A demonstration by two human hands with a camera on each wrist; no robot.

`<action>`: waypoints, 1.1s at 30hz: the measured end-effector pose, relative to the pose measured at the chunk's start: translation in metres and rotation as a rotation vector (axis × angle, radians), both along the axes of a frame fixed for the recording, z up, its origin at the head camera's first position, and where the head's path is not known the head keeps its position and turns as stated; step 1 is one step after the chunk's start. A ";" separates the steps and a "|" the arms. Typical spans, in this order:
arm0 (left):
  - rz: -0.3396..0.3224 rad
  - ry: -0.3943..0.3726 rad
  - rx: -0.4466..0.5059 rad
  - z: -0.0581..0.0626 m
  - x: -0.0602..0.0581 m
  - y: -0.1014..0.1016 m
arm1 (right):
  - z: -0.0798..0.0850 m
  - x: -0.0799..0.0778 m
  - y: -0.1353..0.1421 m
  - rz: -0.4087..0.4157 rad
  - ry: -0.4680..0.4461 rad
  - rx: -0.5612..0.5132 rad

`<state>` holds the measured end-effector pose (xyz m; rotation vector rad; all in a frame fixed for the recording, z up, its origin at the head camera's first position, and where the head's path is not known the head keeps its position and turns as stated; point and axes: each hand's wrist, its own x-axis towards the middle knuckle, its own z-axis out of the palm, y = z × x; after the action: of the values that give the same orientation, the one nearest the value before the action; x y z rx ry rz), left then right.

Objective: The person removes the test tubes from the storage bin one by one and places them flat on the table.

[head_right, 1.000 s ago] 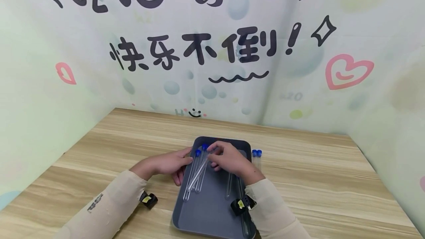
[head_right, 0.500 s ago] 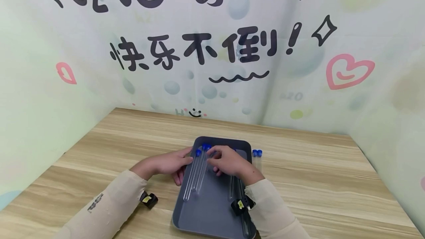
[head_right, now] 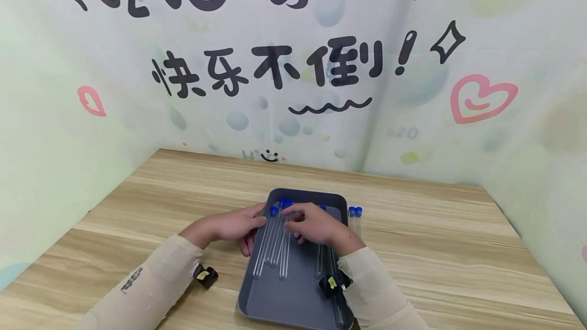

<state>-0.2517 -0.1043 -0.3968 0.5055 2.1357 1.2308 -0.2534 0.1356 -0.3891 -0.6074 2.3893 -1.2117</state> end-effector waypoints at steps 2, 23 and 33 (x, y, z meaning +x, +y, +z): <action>0.000 0.000 0.000 0.000 0.000 0.000 | 0.000 0.000 0.000 0.002 -0.002 -0.005; 0.001 0.011 -0.011 0.001 0.001 0.000 | 0.000 -0.002 -0.002 -0.068 0.003 -0.200; 0.006 0.012 -0.020 0.002 0.002 0.000 | 0.002 -0.001 -0.001 -0.105 -0.034 -0.257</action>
<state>-0.2502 -0.1039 -0.3949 0.4997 2.1581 1.2117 -0.2543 0.1349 -0.3876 -0.5372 2.2801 -1.5774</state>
